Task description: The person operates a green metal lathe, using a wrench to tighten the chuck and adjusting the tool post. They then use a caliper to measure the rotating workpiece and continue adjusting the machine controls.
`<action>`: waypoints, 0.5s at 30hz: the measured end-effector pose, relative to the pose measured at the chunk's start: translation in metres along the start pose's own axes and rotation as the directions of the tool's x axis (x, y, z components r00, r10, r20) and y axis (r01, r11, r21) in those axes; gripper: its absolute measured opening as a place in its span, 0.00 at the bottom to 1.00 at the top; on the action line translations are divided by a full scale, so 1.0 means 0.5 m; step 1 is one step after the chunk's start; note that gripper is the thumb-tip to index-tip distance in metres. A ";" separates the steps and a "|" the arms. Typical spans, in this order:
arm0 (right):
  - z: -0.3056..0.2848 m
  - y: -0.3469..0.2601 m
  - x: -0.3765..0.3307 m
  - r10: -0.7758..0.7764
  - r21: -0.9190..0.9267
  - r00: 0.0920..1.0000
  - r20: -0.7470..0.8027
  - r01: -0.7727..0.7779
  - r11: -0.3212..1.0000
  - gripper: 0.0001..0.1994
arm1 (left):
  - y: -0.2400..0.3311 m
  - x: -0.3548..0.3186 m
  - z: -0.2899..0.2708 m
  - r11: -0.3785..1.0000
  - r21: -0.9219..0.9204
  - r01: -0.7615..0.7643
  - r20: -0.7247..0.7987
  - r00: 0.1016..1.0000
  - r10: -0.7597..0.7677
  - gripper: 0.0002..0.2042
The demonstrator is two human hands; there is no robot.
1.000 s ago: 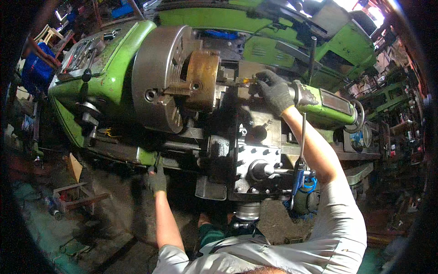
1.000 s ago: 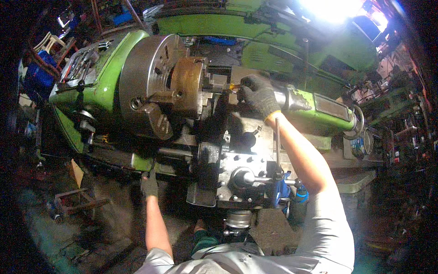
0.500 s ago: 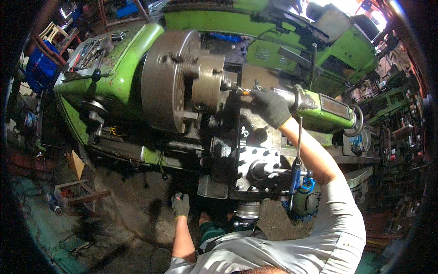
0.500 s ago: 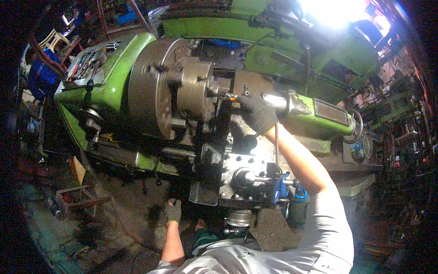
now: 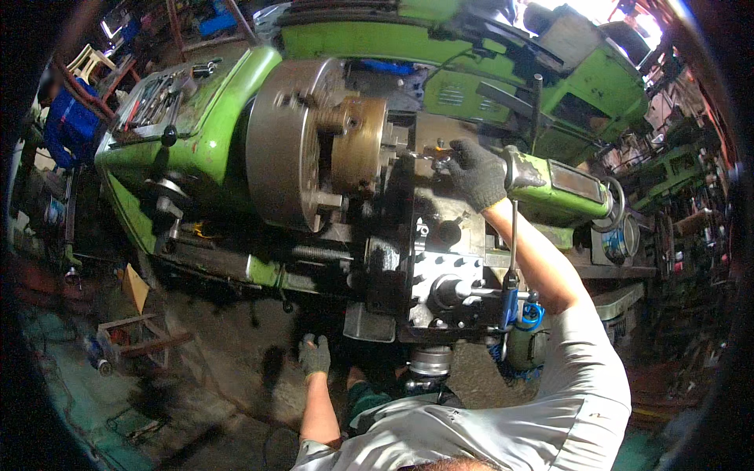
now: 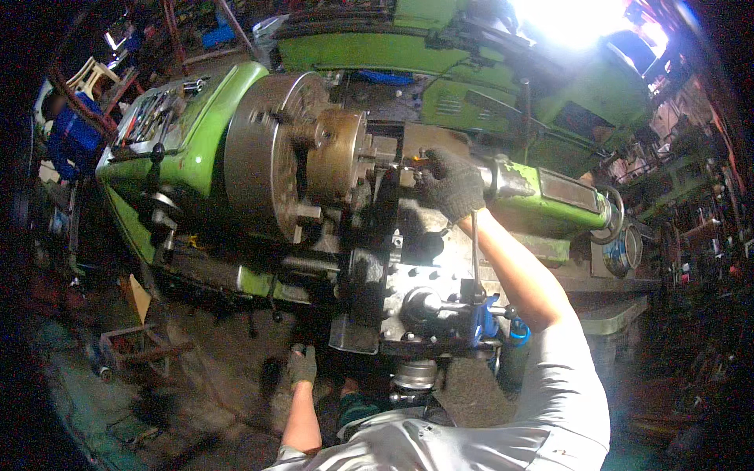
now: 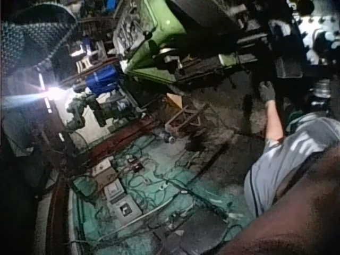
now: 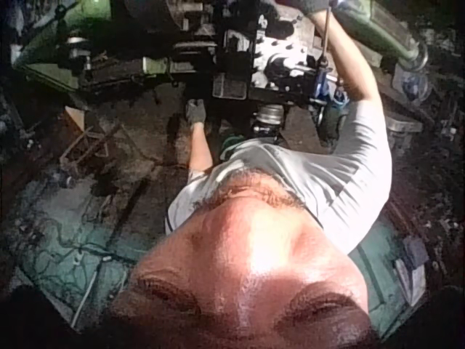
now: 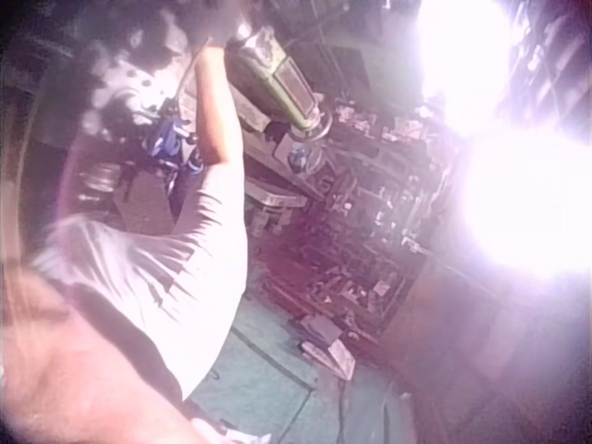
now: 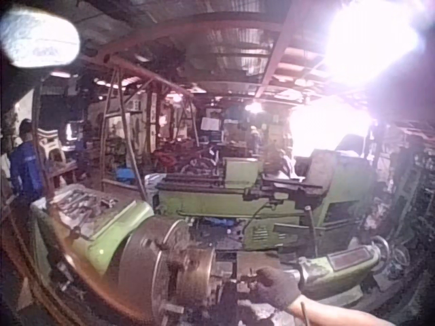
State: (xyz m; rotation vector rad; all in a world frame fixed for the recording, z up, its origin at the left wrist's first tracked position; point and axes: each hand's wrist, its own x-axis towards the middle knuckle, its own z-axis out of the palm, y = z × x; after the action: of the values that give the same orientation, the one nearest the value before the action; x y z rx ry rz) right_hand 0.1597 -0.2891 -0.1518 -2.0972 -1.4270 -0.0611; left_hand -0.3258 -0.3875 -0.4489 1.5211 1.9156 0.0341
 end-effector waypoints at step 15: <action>-0.138 0.118 -0.163 0.124 0.459 0.915 0.385 -0.306 0.834 0.15 | -0.077 0.215 0.074 0.676 0.693 -0.250 0.079 0.959 0.273 0.28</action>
State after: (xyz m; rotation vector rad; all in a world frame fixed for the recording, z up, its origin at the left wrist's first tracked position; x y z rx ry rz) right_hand 0.1956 -0.4056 -0.1502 -1.8468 -1.1966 0.7343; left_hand -0.3484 -0.3200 -0.5455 2.2996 1.7973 -0.6200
